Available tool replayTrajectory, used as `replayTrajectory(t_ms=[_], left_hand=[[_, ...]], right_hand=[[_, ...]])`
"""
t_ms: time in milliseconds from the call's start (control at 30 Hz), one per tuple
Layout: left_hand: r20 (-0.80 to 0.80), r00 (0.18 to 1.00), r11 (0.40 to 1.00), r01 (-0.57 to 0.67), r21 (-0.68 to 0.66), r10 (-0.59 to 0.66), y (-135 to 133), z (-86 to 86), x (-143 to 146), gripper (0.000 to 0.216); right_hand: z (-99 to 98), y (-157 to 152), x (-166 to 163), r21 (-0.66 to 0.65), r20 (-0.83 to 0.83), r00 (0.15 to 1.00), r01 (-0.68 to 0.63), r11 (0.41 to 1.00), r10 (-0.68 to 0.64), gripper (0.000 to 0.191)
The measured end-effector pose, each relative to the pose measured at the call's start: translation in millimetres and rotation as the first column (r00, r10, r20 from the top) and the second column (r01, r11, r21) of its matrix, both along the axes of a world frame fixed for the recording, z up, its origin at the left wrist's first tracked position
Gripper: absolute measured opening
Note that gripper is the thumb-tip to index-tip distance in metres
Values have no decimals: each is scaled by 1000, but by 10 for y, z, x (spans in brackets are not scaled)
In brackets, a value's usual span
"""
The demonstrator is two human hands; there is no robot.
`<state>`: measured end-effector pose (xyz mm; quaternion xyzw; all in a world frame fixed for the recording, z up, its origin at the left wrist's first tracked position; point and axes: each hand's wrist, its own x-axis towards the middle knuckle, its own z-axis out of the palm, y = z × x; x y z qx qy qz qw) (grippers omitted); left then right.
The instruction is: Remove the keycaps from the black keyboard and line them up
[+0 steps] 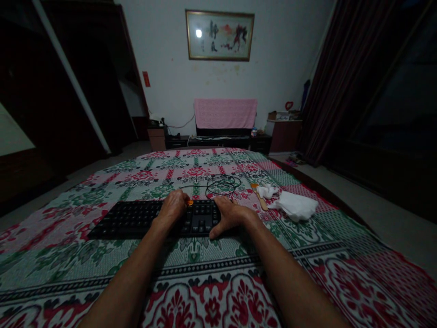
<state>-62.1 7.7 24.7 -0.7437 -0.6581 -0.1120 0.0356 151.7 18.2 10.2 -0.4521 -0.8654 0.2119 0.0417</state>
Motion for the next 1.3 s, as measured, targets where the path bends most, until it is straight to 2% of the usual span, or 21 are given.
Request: replayTrajectory(t_ms=[133,300,533,700,867,1067,1167,1300], left_hand=[[17,993,990,118,80,-120,2,-37,70,30],[40,971,971,235,43,-237,-3,-116,121,30],[-1,985,985,173,-1,-173,-61,-76,-87,31],[-3,998,995,66,71,-66,-117,-103,-179,32],[4,1000,991,0,136,-1,-50,-141,-155,31],[-53,997,995,55,79,-51,61,-127,-38,28],[-60,994,995,94,24,-93,17,-107,-36,29],[-69,985,987,158,22,-157,-76,-74,-105,31]], right_hand=[[27,-24,-31,-29,37,999,7,1000,-6,127],[20,-65,-89,-47,3,1000,-24,999,24,131],[20,-72,-104,-66,4,999,-45,997,45,129],[87,-110,-132,-69,48,999,-21,997,25,133],[50,-87,-131,-52,18,999,-27,998,28,134],[-35,-35,-106,-49,-26,999,-35,998,34,130],[-32,-41,-104,-41,-41,999,-37,998,35,128],[-4,-64,-107,-27,-17,999,-45,999,44,129]])
